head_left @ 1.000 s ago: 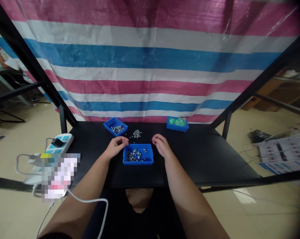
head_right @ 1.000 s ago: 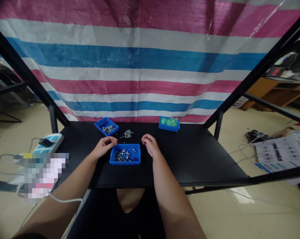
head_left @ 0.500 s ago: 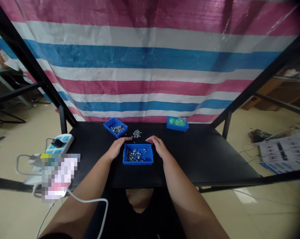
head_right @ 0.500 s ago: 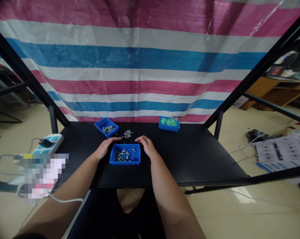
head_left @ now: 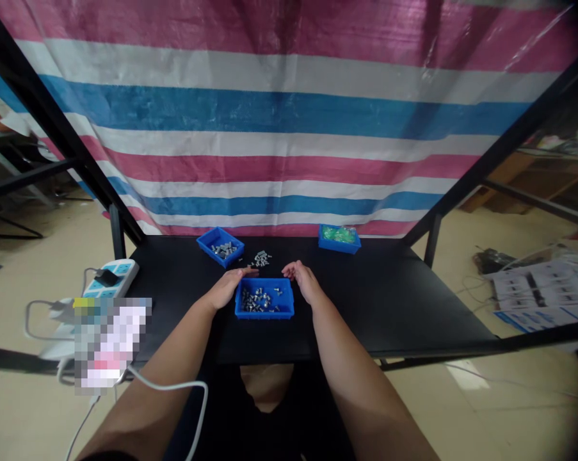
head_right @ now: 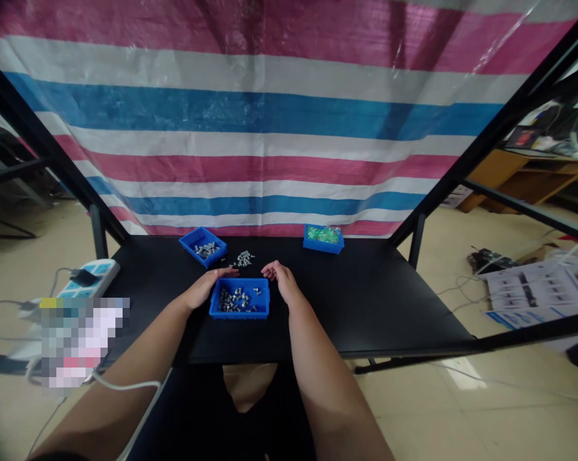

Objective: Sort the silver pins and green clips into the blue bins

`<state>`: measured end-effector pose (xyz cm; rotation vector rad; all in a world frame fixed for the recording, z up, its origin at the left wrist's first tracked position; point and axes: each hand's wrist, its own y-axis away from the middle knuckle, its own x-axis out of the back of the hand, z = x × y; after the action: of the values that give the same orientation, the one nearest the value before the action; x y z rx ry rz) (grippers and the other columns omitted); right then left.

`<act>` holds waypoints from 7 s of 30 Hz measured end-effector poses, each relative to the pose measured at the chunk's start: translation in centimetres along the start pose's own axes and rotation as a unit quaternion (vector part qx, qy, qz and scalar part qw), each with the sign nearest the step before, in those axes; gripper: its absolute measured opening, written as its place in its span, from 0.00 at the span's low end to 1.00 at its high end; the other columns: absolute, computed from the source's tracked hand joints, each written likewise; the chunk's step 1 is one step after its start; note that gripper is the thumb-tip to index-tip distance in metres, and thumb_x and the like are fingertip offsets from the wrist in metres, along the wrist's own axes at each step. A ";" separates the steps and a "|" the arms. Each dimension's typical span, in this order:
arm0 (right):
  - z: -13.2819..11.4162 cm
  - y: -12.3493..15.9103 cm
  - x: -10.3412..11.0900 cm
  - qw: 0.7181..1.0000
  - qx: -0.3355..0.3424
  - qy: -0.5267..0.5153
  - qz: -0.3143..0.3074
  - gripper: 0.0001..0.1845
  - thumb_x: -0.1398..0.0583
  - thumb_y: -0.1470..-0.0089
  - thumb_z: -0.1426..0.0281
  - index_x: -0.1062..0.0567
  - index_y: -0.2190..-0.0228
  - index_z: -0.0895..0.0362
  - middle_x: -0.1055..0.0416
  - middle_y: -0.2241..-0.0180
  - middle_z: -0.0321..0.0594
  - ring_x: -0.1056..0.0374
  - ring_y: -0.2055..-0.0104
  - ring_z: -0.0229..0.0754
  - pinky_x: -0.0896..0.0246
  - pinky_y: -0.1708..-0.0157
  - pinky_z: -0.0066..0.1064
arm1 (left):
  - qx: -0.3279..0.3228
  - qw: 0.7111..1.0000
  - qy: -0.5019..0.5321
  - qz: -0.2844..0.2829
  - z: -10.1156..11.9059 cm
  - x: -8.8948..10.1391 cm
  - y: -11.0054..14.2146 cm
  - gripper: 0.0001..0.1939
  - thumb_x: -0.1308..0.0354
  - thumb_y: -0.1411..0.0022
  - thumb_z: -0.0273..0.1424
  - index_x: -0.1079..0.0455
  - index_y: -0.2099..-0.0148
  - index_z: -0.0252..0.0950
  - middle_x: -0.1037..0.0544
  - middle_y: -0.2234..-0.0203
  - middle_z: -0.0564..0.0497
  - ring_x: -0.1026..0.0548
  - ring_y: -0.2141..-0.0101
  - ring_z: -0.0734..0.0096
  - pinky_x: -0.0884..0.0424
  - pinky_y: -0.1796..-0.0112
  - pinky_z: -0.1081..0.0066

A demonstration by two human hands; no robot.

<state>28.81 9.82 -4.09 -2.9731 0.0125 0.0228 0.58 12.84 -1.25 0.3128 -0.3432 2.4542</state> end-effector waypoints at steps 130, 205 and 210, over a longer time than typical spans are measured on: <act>-0.6 1.6 -0.7 0.971 0.078 0.172 0.149 0.12 0.36 0.46 0.60 0.24 0.62 0.54 0.25 0.70 0.38 0.29 0.69 0.42 0.33 0.67 0.32 | 0.001 0.978 -0.106 0.178 -0.8 1.4 0.7 0.15 0.40 0.36 0.40 0.24 0.55 0.36 0.19 0.61 0.46 0.23 0.62 0.63 0.28 0.58 0.66; -2.0 3.3 -1.5 0.979 0.033 0.164 0.116 0.14 0.40 0.44 0.56 0.26 0.72 0.53 0.31 0.75 0.35 0.34 0.71 0.42 0.37 0.70 0.31 | -0.093 0.946 -0.301 0.075 -0.9 0.7 -0.6 0.19 0.43 0.36 0.31 0.25 0.45 0.38 0.23 0.51 0.41 0.27 0.52 0.55 0.34 0.46 0.55; -1.6 3.0 -1.5 0.977 0.038 0.174 0.117 0.13 0.41 0.44 0.57 0.26 0.72 0.53 0.31 0.74 0.35 0.35 0.72 0.41 0.38 0.70 0.31 | -0.079 0.940 -0.317 0.094 -1.1 0.8 -0.6 0.12 0.45 0.38 0.27 0.21 0.57 0.37 0.21 0.59 0.43 0.25 0.57 0.58 0.30 0.50 0.58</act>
<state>27.29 6.58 -2.96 -2.8410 0.3980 -0.4573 0.18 14.03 -1.92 1.0471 -0.8702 2.4272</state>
